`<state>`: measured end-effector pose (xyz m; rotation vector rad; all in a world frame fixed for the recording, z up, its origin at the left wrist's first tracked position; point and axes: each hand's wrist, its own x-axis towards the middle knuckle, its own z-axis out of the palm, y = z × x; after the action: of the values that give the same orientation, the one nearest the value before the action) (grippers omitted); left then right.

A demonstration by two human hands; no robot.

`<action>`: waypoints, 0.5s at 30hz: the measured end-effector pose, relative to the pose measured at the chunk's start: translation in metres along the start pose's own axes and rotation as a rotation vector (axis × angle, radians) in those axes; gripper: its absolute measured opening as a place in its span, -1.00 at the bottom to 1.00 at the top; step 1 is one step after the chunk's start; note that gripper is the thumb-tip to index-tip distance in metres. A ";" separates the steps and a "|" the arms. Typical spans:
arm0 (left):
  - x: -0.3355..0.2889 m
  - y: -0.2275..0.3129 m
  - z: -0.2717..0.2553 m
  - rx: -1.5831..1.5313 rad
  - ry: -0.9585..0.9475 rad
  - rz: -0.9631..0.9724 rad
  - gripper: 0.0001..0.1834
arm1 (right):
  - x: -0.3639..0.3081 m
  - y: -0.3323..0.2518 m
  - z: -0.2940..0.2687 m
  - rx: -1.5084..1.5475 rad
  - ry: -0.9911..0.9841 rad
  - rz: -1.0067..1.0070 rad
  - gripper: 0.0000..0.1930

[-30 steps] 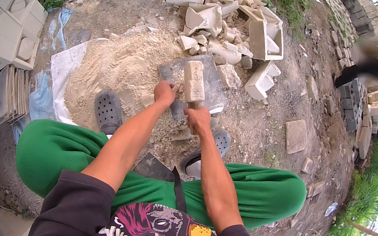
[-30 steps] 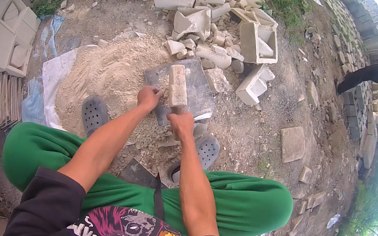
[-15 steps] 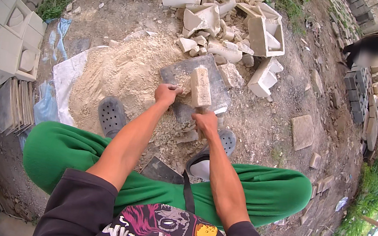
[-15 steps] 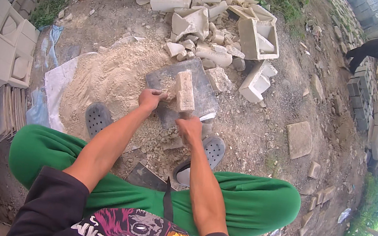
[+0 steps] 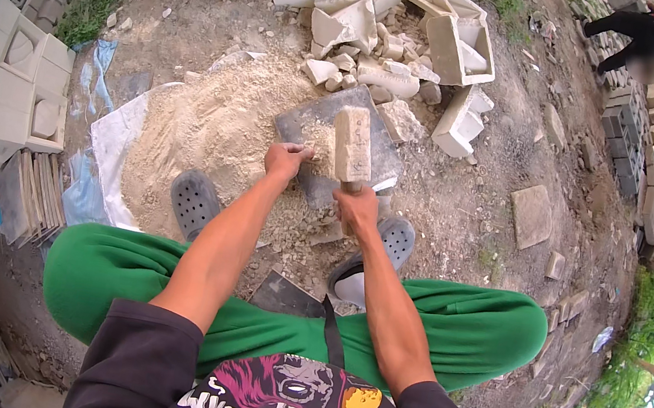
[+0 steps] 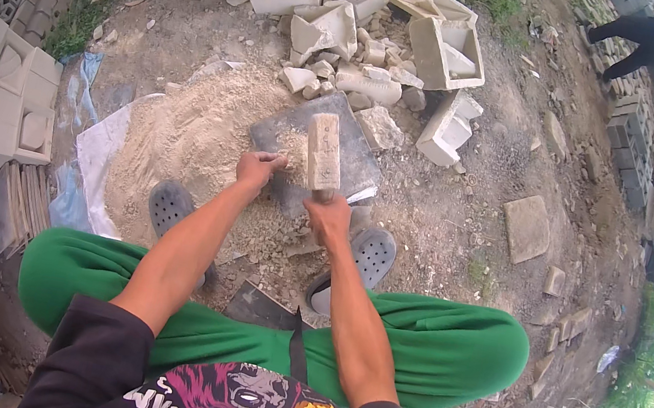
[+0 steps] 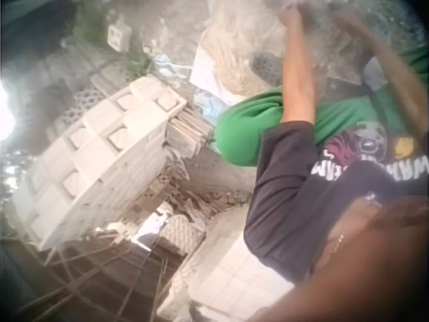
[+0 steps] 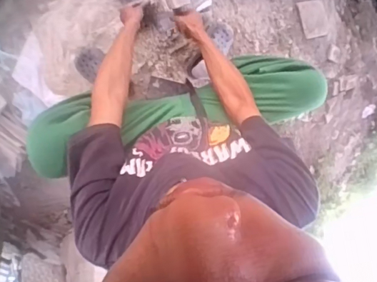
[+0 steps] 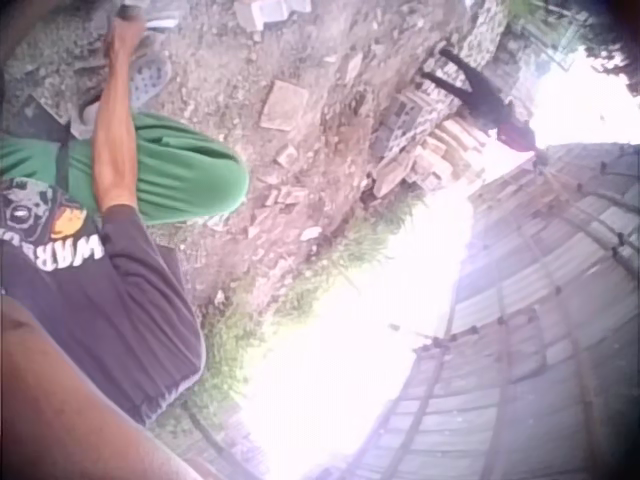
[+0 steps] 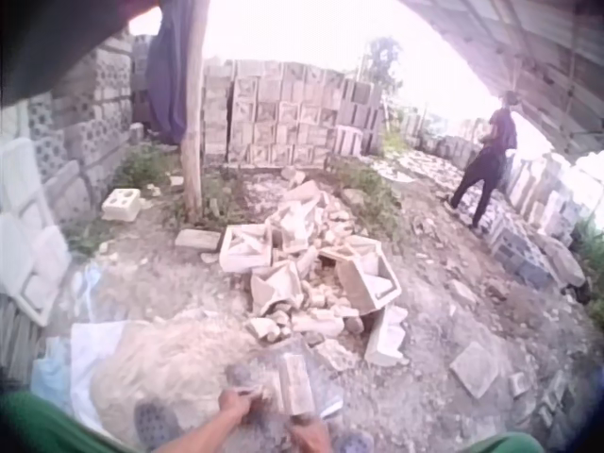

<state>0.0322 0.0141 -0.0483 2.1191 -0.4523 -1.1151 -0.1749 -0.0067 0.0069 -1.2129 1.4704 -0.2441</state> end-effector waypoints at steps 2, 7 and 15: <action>-0.002 0.000 0.001 -0.011 -0.007 0.024 -0.56 | 0.001 -0.012 0.000 -0.024 0.045 -0.085 -0.73; -0.003 -0.001 0.005 -0.031 0.033 0.088 -0.60 | 0.008 -0.001 0.011 -0.172 0.047 -0.142 -0.67; -0.009 0.000 0.003 -0.022 0.048 0.066 -0.60 | 0.004 -0.019 0.002 -0.095 0.081 -0.118 -0.67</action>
<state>0.0246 0.0185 -0.0439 2.0917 -0.4822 -1.0249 -0.1626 -0.0176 0.0182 -1.3825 1.4958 -0.3094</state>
